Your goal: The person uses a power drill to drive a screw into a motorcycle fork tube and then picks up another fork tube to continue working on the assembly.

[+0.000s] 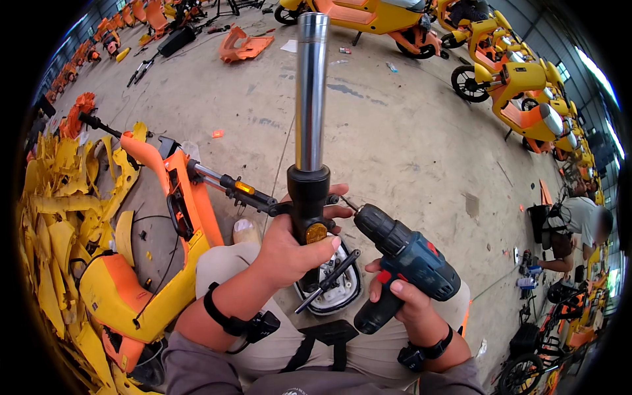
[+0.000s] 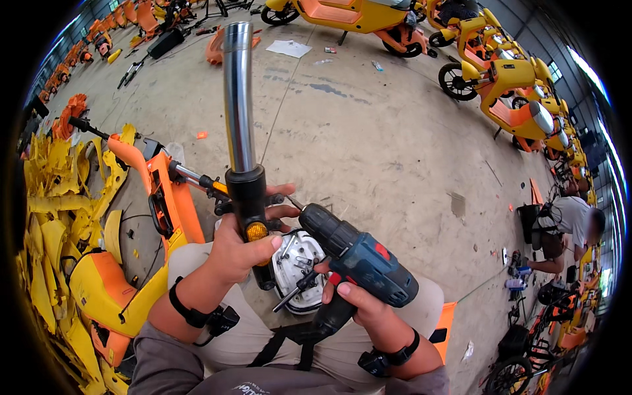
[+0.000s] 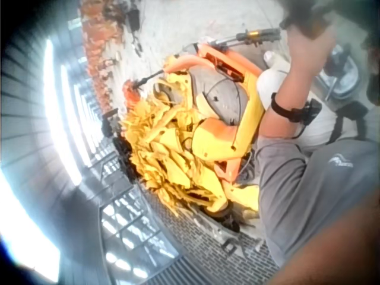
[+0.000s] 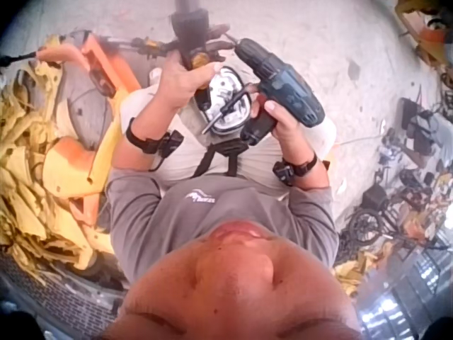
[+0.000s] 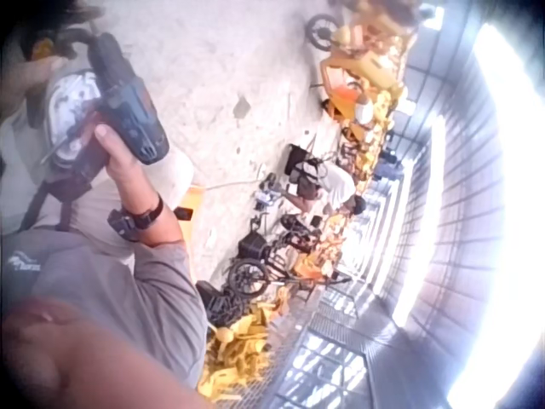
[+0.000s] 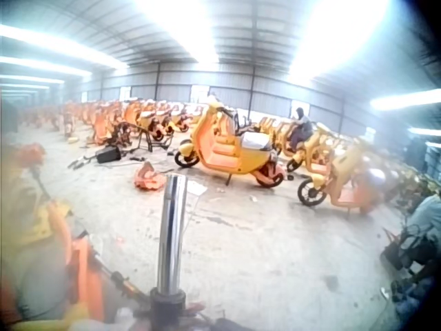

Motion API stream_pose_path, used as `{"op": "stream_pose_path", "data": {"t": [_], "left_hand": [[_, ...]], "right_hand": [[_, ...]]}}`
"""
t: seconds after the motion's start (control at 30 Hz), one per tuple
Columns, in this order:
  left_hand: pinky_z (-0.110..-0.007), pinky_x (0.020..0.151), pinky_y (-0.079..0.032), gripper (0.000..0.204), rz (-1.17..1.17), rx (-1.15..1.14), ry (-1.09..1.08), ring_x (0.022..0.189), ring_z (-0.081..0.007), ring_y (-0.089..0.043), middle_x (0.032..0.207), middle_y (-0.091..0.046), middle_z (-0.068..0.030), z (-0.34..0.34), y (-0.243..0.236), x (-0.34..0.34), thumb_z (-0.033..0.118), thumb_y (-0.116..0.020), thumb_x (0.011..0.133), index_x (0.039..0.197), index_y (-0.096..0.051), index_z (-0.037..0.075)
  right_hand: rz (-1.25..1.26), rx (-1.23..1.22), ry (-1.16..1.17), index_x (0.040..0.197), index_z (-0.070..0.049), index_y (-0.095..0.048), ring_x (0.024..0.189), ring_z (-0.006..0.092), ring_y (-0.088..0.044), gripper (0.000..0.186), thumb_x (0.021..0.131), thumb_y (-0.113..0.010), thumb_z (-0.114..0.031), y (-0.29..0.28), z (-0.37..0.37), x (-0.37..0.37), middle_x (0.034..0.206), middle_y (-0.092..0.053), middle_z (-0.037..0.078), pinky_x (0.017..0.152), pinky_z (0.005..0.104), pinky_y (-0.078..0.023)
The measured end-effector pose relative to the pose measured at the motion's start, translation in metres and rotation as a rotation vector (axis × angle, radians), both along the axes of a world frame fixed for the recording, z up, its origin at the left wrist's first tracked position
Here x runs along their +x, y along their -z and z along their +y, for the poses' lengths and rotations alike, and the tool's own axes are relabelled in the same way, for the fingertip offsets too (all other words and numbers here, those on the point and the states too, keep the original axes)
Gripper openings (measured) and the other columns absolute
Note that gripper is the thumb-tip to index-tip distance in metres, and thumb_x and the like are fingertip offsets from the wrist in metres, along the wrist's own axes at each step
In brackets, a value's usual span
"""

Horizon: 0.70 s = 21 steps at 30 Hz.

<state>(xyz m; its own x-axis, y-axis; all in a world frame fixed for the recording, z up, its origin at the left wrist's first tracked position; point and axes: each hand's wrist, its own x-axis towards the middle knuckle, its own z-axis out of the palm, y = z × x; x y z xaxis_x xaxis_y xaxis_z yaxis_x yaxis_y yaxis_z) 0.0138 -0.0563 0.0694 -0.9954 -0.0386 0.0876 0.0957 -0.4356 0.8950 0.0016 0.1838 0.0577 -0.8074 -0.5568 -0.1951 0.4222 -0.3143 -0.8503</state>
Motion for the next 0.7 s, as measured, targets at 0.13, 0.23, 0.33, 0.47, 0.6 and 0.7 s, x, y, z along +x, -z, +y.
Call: {"op": "stream_pose_path", "data": {"t": [0.13,0.23,0.33,0.47,0.6,0.7], "left_hand": [[-0.03,0.089,-0.05,0.069,-0.009,-0.047,-0.012,0.119,-0.0207,-0.058,0.141,-0.048,-0.0119,0.0024,0.0005,0.0,-0.004,-0.066,0.079,0.14,-0.037,0.006],[-0.03,0.088,-0.051,0.066,-0.03,-0.085,-0.011,0.116,-0.0186,-0.059,0.138,-0.05,-0.01,0.0027,0.0002,-0.0013,-0.005,-0.067,0.078,0.138,-0.04,0.006],[-0.029,0.087,-0.051,0.066,-0.055,-0.091,-0.037,0.113,-0.0174,-0.059,0.136,-0.05,-0.009,0.0004,0.0018,0.0016,-0.005,-0.067,0.078,0.137,-0.04,0.006],[-0.029,0.086,-0.051,0.065,-0.047,-0.088,-0.06,0.112,-0.0166,-0.059,0.136,-0.05,-0.0088,0.0013,0.0042,0.0012,-0.004,-0.067,0.078,0.137,-0.04,0.006],[-0.028,0.085,-0.05,0.063,-0.021,-0.172,-0.089,0.11,-0.0154,-0.06,0.133,-0.053,-0.0084,0.0036,0.0048,0.0008,-0.001,-0.067,0.078,0.136,-0.042,0.006],[-0.029,0.085,-0.05,0.064,-0.043,-0.272,-0.113,0.106,-0.0136,-0.06,0.123,-0.058,-0.0073,0.0042,0.0089,0.0026,0.001,-0.069,0.077,0.135,-0.043,0.007]], "right_hand": [[0.006,-0.005,-0.014,0.136,0.003,-0.044,0.071,0.0238,-0.064,0.068,0.077,-0.068,-0.022,0.0032,0.0024,0.0034,0.113,-0.063,0.021,0.069,0.0365,-0.054],[0.035,0.017,-0.035,0.136,0.003,-0.044,0.071,0.024,-0.065,0.068,0.077,-0.067,-0.021,0.0032,0.0028,0.0037,0.113,-0.063,0.021,0.069,0.0365,-0.053],[0.022,0.013,-0.026,0.136,0.003,-0.044,0.071,0.024,-0.065,0.067,0.078,-0.067,-0.02,0.0025,-0.004,0.0055,0.114,-0.062,0.022,0.069,0.0363,-0.054],[-0.01,0.016,-0.02,0.137,0.002,-0.044,0.072,0.0237,-0.065,0.066,0.078,-0.067,-0.02,0.0012,-0.0048,0.007,0.115,-0.062,0.022,0.07,0.0356,-0.054],[-0.009,0.053,-0.032,0.137,0.001,-0.044,0.074,0.0231,-0.065,0.066,0.078,-0.066,-0.02,-0.0012,-0.0046,0.008,0.116,-0.062,0.022,0.072,0.0352,-0.054],[-0.012,0.063,-0.051,0.137,0.001,-0.044,0.077,0.0232,-0.065,0.067,0.078,-0.067,-0.02,-0.0035,-0.0041,0.0087,0.117,-0.061,0.022,0.074,0.0354,-0.053]]}}
